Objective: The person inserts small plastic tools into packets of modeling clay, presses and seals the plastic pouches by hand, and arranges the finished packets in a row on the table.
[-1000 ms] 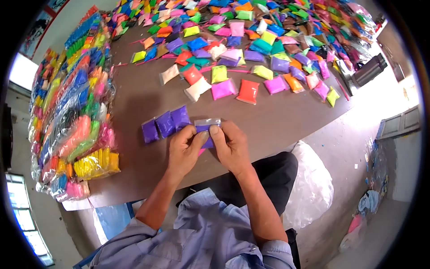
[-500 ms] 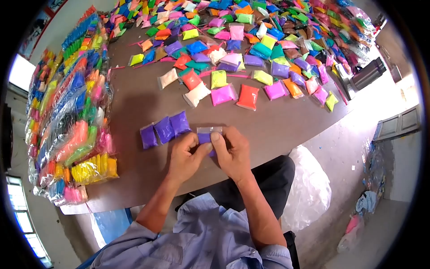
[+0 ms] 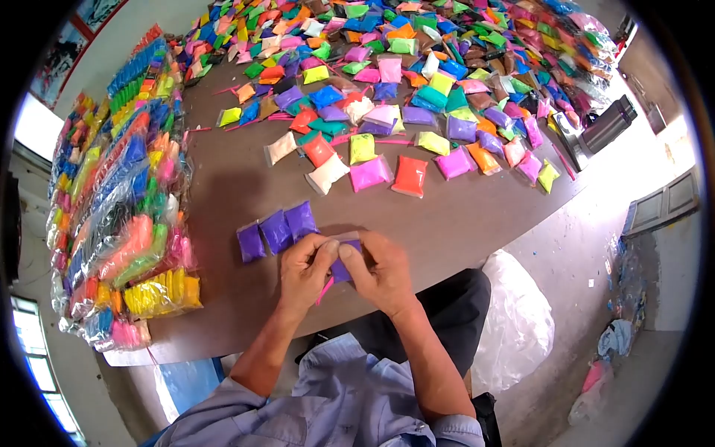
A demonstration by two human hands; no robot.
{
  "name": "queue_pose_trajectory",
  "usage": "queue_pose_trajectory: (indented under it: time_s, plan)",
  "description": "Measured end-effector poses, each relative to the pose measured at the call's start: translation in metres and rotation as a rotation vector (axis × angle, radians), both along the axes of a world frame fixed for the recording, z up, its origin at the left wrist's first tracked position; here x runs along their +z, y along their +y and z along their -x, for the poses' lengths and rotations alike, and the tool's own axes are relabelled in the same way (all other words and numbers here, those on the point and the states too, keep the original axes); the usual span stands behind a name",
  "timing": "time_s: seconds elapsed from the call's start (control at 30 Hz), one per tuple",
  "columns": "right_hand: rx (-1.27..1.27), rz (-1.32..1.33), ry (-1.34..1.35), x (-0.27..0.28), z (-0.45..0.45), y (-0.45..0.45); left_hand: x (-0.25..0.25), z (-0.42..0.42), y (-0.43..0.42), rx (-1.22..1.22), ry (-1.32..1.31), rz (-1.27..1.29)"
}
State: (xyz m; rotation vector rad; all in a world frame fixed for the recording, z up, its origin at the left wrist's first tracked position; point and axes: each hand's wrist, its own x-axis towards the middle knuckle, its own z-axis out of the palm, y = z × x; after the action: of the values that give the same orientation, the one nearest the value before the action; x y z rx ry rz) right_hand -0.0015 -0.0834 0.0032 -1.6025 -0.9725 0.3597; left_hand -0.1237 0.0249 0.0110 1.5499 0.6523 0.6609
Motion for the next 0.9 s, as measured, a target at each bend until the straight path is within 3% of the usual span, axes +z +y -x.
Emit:
queue_pose_trajectory:
  time_s: [0.13, 0.3, 0.6, 0.9]
  plan:
    - [0.044, 0.060, 0.038, 0.002, 0.001, -0.002, -0.003, -0.003, 0.002, 0.004, -0.089, 0.086]
    - [-0.076, -0.084, 0.162, 0.000, 0.002, -0.001, 0.000, -0.012, -0.009, -0.043, -0.100, -0.027]
    - [-0.092, -0.050, 0.107, 0.000, 0.004, 0.002, -0.016, -0.003, 0.006, -0.110, -0.041, -0.067]
    - [-0.145, -0.084, 0.140, -0.006, 0.003, 0.000, 0.004, -0.007, -0.001, -0.206, -0.023, -0.035]
